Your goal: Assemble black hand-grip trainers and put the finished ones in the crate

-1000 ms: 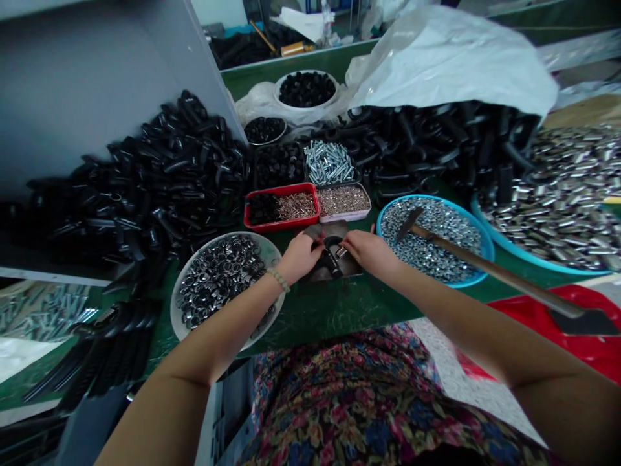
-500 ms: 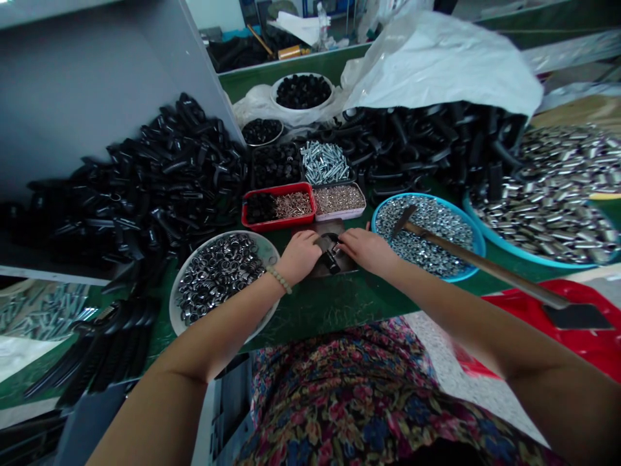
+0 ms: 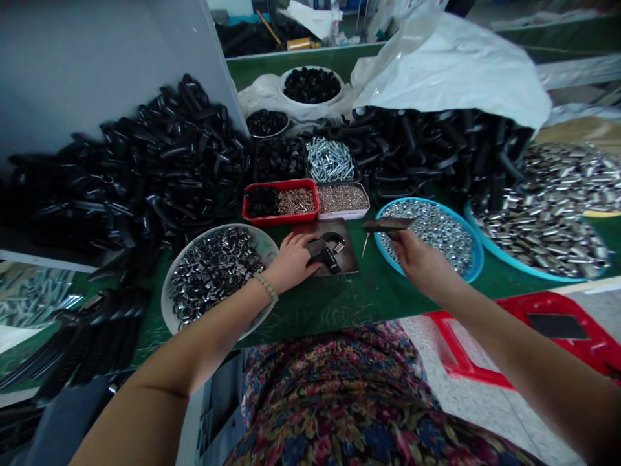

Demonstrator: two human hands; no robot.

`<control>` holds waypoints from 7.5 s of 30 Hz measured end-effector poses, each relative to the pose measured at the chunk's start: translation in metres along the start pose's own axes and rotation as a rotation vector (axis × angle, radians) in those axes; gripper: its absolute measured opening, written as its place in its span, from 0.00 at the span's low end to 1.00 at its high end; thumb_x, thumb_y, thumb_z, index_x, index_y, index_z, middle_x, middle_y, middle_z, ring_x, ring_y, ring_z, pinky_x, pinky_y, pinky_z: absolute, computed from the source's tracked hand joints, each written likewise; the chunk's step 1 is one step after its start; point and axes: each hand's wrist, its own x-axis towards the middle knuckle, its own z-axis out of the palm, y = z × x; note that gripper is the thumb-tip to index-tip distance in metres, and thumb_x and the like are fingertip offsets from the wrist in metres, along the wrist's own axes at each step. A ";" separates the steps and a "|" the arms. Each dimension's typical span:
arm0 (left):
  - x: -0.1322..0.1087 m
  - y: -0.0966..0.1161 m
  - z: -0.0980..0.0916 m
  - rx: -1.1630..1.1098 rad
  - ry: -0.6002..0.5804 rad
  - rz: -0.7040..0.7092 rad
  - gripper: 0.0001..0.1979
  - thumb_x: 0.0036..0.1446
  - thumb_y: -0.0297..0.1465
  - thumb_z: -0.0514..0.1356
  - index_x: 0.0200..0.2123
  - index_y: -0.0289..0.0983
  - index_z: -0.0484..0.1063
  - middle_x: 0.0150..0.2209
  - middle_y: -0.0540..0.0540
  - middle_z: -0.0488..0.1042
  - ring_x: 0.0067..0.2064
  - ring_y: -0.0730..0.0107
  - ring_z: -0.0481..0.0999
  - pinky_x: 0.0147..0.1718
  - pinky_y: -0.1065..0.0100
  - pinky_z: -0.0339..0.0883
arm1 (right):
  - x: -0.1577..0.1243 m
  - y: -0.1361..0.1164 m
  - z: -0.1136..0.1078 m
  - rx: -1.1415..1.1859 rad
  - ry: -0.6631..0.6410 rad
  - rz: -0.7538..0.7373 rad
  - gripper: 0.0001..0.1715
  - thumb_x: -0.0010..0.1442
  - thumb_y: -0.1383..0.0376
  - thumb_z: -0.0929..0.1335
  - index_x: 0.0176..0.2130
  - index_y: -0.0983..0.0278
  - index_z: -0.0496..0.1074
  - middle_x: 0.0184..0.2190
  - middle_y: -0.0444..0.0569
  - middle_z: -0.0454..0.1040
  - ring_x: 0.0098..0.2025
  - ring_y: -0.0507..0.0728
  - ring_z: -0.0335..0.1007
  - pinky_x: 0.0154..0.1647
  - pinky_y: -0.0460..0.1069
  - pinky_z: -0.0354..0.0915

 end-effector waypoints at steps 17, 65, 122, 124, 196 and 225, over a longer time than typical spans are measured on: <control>-0.001 0.000 0.007 -0.121 0.123 -0.070 0.33 0.51 0.36 0.64 0.59 0.36 0.57 0.57 0.39 0.65 0.59 0.57 0.62 0.61 0.54 0.50 | 0.019 -0.068 0.004 0.120 -0.146 -0.241 0.20 0.67 0.61 0.56 0.56 0.61 0.62 0.42 0.53 0.77 0.37 0.60 0.76 0.33 0.51 0.67; 0.060 0.009 -0.020 -0.455 0.092 -0.165 0.07 0.59 0.32 0.58 0.36 0.35 0.74 0.36 0.47 0.77 0.38 0.68 0.75 0.42 0.68 0.67 | 0.185 -0.011 0.039 -0.063 0.029 -0.346 0.14 0.62 0.69 0.61 0.43 0.69 0.73 0.42 0.56 0.76 0.45 0.59 0.67 0.47 0.50 0.56; -0.004 0.027 0.006 0.116 -0.027 -0.028 0.15 0.64 0.34 0.49 0.52 0.39 0.65 0.47 0.45 0.68 0.42 0.67 0.72 0.43 0.67 0.68 | 0.076 -0.054 0.051 -0.188 -0.093 -0.513 0.11 0.65 0.69 0.59 0.42 0.69 0.68 0.39 0.55 0.72 0.39 0.58 0.71 0.36 0.49 0.61; -0.004 0.028 0.006 0.125 -0.037 -0.031 0.15 0.65 0.34 0.49 0.52 0.39 0.65 0.47 0.45 0.68 0.42 0.67 0.72 0.42 0.67 0.69 | 0.077 -0.060 0.048 -0.182 -0.153 -0.500 0.11 0.64 0.70 0.59 0.43 0.69 0.68 0.41 0.57 0.72 0.40 0.59 0.71 0.37 0.50 0.63; 0.169 -0.006 -0.029 0.055 0.090 -0.210 0.13 0.62 0.30 0.51 0.41 0.31 0.74 0.44 0.37 0.75 0.47 0.59 0.72 0.47 0.59 0.61 | -0.036 -0.028 0.007 0.449 0.171 0.104 0.27 0.66 0.57 0.57 0.61 0.62 0.60 0.44 0.55 0.77 0.41 0.63 0.76 0.38 0.55 0.71; 0.032 0.021 0.016 0.137 0.084 0.007 0.13 0.65 0.35 0.49 0.38 0.33 0.70 0.41 0.42 0.70 0.40 0.66 0.71 0.41 0.66 0.65 | -0.039 -0.034 0.010 0.535 0.158 0.101 0.26 0.65 0.57 0.58 0.58 0.66 0.63 0.38 0.55 0.78 0.35 0.61 0.76 0.34 0.52 0.69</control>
